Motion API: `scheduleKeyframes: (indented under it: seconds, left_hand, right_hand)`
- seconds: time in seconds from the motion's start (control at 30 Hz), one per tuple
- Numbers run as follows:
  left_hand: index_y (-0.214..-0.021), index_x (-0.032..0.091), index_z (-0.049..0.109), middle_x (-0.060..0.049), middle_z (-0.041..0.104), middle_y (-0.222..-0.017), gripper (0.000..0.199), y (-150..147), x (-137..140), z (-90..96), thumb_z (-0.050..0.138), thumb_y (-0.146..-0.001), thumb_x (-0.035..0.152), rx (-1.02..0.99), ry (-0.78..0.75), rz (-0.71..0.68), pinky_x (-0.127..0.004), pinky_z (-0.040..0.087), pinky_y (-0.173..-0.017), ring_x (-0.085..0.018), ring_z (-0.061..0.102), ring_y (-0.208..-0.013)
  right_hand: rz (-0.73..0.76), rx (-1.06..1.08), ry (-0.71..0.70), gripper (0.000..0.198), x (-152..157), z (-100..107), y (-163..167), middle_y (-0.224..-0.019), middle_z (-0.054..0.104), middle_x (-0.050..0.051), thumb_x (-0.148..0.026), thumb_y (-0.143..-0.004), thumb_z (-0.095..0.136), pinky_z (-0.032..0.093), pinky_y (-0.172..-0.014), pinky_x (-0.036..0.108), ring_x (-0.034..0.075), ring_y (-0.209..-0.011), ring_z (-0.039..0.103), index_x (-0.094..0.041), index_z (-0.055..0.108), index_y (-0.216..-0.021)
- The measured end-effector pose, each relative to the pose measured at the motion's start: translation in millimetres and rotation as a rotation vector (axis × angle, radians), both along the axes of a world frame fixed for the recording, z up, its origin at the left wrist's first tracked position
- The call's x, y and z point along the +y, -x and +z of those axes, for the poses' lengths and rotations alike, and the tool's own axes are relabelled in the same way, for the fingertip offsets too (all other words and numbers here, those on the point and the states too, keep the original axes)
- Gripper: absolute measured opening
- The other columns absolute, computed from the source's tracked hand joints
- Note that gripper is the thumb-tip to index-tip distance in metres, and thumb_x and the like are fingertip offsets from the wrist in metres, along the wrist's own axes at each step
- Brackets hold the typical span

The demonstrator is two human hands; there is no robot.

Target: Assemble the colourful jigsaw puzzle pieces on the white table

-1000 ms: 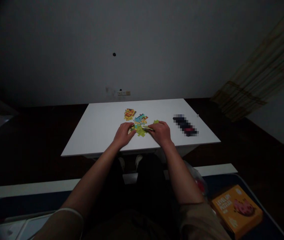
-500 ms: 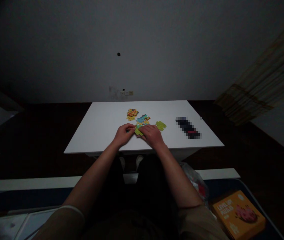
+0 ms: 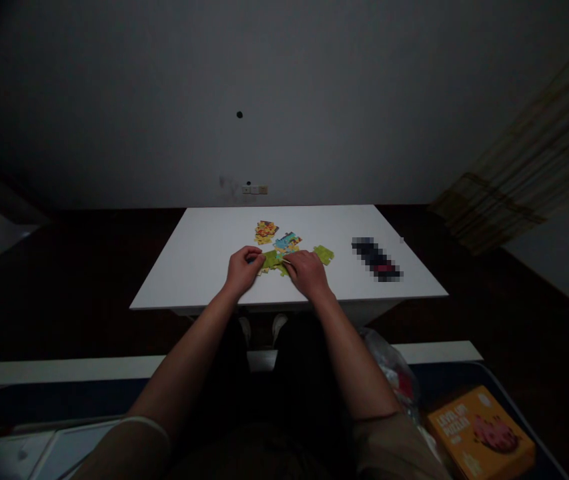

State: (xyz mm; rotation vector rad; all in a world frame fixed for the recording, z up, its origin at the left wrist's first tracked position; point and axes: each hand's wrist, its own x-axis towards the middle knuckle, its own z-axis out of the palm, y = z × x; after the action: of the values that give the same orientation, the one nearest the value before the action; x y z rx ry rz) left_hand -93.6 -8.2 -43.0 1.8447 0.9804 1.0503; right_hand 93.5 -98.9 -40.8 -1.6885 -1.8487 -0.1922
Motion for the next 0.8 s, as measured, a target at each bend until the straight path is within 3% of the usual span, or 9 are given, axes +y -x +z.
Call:
scheduleKeyframes:
  seconds: [0.17,0.3,0.43,0.57,0.8]
  left_hand:
    - [-0.106,0.024,0.062,-0.006,0.069,-0.104,0.024,-0.5,0.2,2.4,0.055,-0.085,0.034,-0.022,-0.056,0.031,-0.035,0.055,-0.083,-0.019,0.066,-0.093]
    - [-0.113,0.028,0.062,-0.004,0.067,-0.113,0.028,20.9,-1.8,10.9,0.050,-0.088,0.034,0.022,-0.130,0.076,-0.039,0.052,-0.090,-0.021,0.063,-0.101]
    - [-0.105,0.026,0.067,-0.002,0.066,-0.113,0.024,66.4,-4.6,14.8,0.050,-0.088,0.028,0.159,-0.228,0.088,-0.040,0.042,-0.102,-0.021,0.056,-0.110]
    - [-0.101,0.026,0.069,-0.001,0.067,-0.108,0.024,101.9,-11.4,11.0,0.051,-0.084,0.023,0.317,-0.278,0.061,-0.042,0.041,-0.102,-0.023,0.055,-0.109]
    - [-0.102,0.025,0.067,-0.003,0.060,-0.123,0.024,109.5,-18.4,9.2,0.051,-0.085,0.031,0.586,-0.349,0.018,-0.040,0.039,-0.104,-0.025,0.050,-0.117]
  right_hand:
    - [-0.091,0.014,-0.053,0.027,2.9,0.5,1.4,-0.105,0.069,0.010,-0.033,-0.094,0.043,0.041,-0.089,0.044,0.029,-0.100,0.059,-0.024,0.065,-0.108]
    - [-0.078,0.019,-0.064,0.027,2.8,2.7,1.8,-0.108,0.068,0.009,-0.030,-0.094,0.042,0.042,-0.090,0.045,0.029,-0.103,0.058,-0.026,0.063,-0.110]
    - [-0.028,0.035,-0.079,0.023,0.5,1.0,-2.2,-0.118,0.064,0.007,-0.029,-0.093,0.047,0.040,-0.094,0.047,0.027,-0.111,0.055,-0.028,0.067,-0.106]
    - [-0.007,0.045,-0.113,0.017,1.0,-4.1,-6.6,-0.115,0.064,0.005,-0.033,-0.090,0.055,0.039,-0.095,0.046,0.026,-0.109,0.055,-0.029,0.070,-0.097]
    - [0.005,0.058,-0.153,0.015,2.2,-4.6,-5.3,-0.103,0.067,0.005,-0.037,-0.088,0.060,0.042,-0.091,0.043,0.024,-0.100,0.058,-0.025,0.070,-0.086]
